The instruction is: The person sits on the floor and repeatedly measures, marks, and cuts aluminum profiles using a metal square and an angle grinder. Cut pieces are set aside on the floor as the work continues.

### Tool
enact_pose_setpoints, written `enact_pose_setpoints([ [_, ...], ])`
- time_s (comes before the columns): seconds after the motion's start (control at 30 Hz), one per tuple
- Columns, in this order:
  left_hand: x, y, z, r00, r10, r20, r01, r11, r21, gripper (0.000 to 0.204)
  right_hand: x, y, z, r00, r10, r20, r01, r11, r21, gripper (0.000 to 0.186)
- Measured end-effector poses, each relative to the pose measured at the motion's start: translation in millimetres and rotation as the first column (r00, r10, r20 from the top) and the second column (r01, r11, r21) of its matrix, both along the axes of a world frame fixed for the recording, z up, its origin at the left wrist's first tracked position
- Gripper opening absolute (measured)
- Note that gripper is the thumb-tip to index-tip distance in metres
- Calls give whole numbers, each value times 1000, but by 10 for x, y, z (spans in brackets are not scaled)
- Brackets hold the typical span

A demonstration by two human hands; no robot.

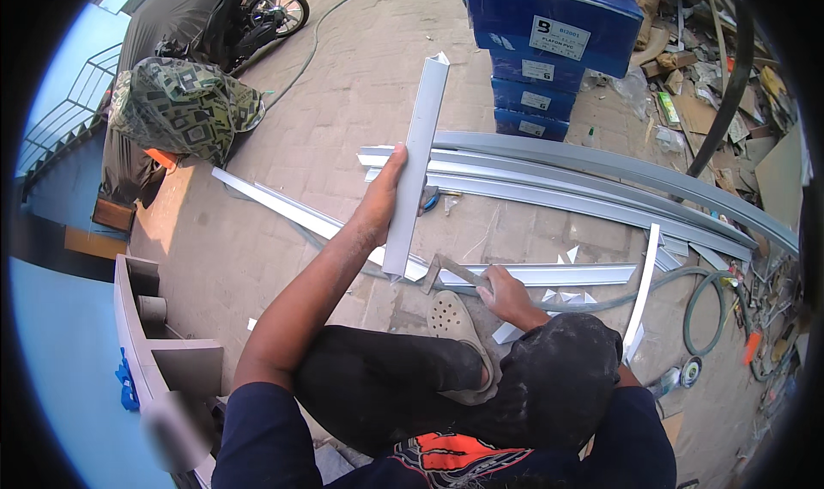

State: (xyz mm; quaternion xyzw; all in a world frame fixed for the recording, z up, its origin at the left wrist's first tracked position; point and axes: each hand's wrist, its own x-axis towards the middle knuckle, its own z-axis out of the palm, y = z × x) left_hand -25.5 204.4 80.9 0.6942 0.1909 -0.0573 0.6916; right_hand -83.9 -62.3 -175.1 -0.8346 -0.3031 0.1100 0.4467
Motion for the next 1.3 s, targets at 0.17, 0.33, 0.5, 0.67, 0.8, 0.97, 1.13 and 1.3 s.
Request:
enact_pose_setpoints([
  [0.17, -82, 70, 318, 991, -88, 98, 96, 992, -87, 77, 650, -650, 1141, 900, -351, 259, 268, 914, 306, 33],
  [0.33, -242, -112, 682, 977, -116, 180, 137, 984, -112, 101, 859, -798, 2633, 875, -264, 407, 57, 889, 454, 28],
  [0.5, -560, -207, 988, 909, -207, 361, 343, 865, -366, 116, 760, -316, 3406, 883, -33, 469, -118, 950, 288, 33],
  [0.67, -899, -78, 1164, 808, -224, 545, 540, 653, -531, 85, 621, -228, 3683, 820, -11, 573, -155, 958, 241, 33],
  [0.8, -877, 75, 1355, 818, -263, 511, 492, 780, -387, 85, 513, -277, 3863, 958, -3, 287, -56, 979, 197, 44],
  [0.97, -851, -69, 1496, 795, -268, 544, 489, 813, -315, 73, 636, -191, 4074, 989, 7, -149, 44, 939, 341, 84],
  [1.13, -931, -52, 1786, 819, -339, 463, 464, 865, -189, 60, 818, -133, 4291, 638, -449, 625, 94, 852, 516, 95],
  [1.3, -1367, -39, 1697, 880, -357, 315, 445, 851, -279, 65, 876, -539, 4547, 879, 31, 476, -86, 992, 95, 75],
])
